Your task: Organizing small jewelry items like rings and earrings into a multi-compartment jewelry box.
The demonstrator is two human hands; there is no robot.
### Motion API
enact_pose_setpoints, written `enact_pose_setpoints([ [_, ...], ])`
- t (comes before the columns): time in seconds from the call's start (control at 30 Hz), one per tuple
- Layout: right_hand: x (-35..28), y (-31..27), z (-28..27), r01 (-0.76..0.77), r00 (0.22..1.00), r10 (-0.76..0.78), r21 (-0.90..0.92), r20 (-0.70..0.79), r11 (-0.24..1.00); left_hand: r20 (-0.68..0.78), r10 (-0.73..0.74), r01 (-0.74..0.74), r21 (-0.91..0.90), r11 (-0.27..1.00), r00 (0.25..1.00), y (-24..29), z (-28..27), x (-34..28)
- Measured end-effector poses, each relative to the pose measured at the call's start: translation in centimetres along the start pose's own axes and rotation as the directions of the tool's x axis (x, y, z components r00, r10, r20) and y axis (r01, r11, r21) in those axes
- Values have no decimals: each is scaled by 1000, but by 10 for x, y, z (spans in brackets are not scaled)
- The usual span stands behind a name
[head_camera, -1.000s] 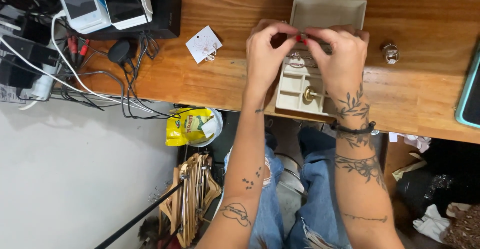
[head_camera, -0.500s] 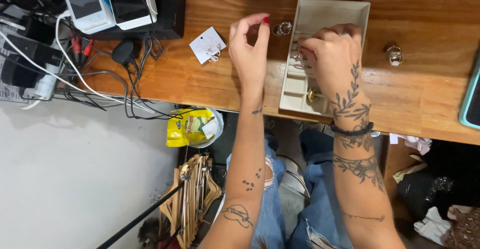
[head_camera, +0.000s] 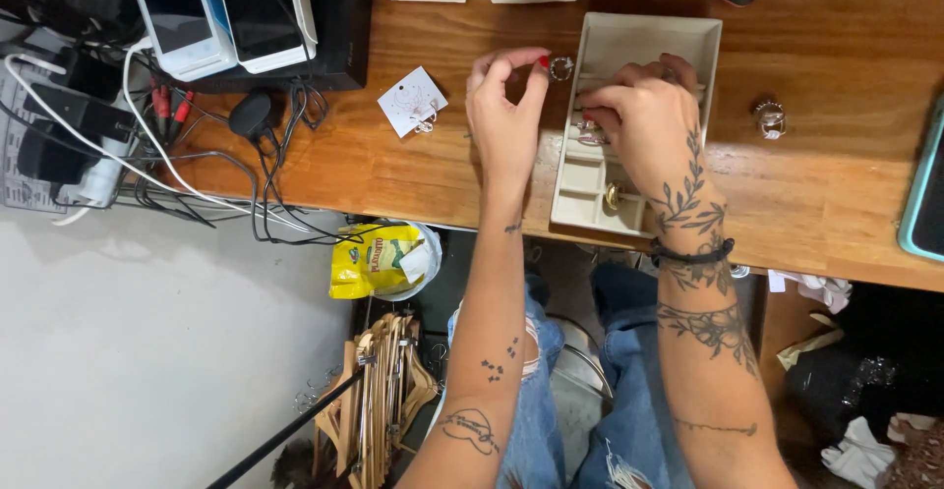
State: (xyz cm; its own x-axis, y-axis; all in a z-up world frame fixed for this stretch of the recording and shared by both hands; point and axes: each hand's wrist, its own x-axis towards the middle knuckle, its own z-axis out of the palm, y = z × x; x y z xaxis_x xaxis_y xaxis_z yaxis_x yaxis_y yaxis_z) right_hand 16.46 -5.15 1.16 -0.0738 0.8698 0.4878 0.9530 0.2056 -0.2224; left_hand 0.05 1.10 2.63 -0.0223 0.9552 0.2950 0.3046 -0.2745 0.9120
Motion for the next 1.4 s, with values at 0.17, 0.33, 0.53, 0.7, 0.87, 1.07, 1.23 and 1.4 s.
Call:
enact_pose_setpoints([
  [0.17, -2, 2, 3, -40, 999, 41, -39, 18, 998, 35, 6, -6, 2, 1000, 999, 8, 0, -2],
  [0.33, -7, 0, -13, -105, 994, 107, 77, -18, 991, 32, 66, -66, 2, 998, 997, 7, 4, -2],
  [0.53, -24, 4, -60, -175, 966, 207, 197, -155, 965, 75, 47, -51, 54, 997, 996, 10, 11, -7],
  [0.7, -48, 27, -101, -268, 905, 296, 129, -307, 955, 93, 63, -69, 55, 996, 994, 21, 17, -13],
  [0.87, -72, 44, -123, -308, 857, 357, 187, -372, 933, 116, 69, -81, 103, 991, 991, 22, 33, -21],
  [1.07, -115, 99, -101, -561, 812, 521, -109, -263, 821, 154, 88, -115, 180, 977, 984, 28, 39, -24],
  [1.23, -107, 94, -79, -615, 786, 598, -94, -155, 783, 163, 94, -126, 198, 972, 982, 28, 42, -25],
  [1.4, -83, 82, -52, -630, 772, 629, -235, -89, 740, 155, 126, -158, 214, 964, 980, 25, 41, -26],
])
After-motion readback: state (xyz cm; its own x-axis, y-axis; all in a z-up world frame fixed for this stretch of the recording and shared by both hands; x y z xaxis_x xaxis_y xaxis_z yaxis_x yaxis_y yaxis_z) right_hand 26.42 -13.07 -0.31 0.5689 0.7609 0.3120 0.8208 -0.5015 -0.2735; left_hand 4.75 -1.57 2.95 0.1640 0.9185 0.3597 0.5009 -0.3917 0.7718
